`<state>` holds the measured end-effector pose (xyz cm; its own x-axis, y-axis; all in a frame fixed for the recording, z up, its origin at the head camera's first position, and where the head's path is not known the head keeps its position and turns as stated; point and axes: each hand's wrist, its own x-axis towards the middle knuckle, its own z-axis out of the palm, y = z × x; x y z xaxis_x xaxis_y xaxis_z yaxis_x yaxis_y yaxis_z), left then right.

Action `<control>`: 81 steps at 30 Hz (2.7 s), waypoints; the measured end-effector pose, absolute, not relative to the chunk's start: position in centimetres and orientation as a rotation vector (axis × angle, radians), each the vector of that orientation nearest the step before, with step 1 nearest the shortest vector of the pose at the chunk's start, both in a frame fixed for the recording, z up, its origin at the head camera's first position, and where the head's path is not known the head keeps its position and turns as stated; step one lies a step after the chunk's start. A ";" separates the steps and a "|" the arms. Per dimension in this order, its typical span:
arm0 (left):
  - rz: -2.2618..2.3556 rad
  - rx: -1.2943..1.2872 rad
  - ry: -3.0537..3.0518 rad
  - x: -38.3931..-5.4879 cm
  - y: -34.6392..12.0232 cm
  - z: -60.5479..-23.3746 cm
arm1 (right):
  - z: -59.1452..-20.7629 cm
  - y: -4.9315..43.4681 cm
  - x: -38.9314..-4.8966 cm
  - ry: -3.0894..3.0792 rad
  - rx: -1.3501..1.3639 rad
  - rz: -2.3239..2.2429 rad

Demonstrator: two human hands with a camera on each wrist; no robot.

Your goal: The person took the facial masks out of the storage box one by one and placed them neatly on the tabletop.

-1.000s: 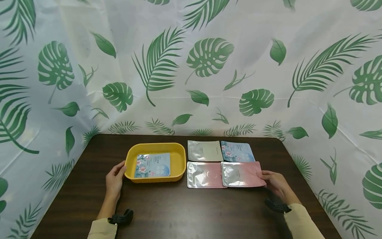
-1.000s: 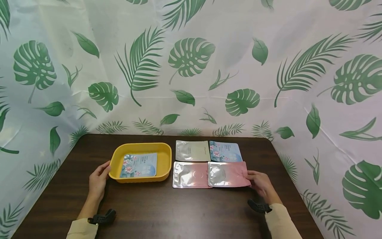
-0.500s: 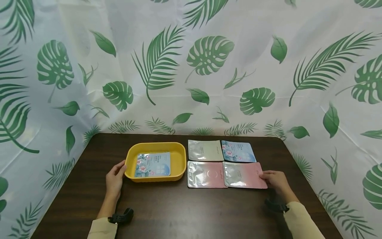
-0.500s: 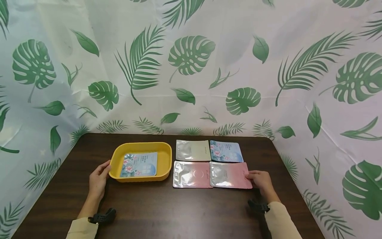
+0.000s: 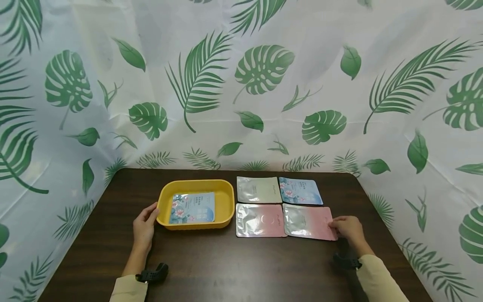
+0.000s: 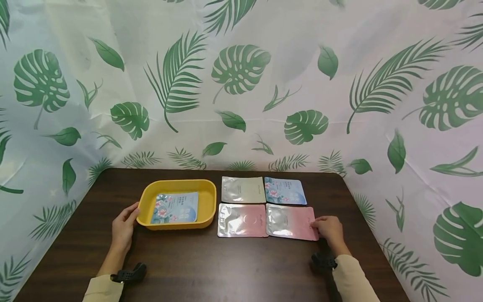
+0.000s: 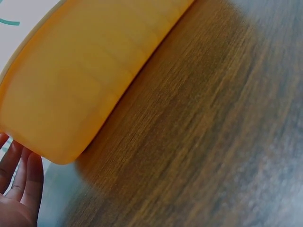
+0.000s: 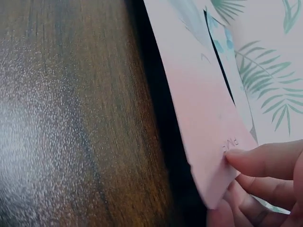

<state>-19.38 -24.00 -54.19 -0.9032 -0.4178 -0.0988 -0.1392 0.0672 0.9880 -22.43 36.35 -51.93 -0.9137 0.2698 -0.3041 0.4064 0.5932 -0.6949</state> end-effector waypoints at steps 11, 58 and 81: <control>-1.909 0.586 -2.167 -19.2 -24.3 -54.4 | -51.3 35.9 -22.6 2.655 0.508 -1.241; -1.909 0.549 -2.155 -19.5 -24.2 -54.1 | -45.0 20.9 -29.4 2.283 -0.090 -1.594; -1.655 0.467 -2.206 -19.7 -24.4 -54.6 | -44.3 12.4 -30.3 2.182 -0.068 -1.667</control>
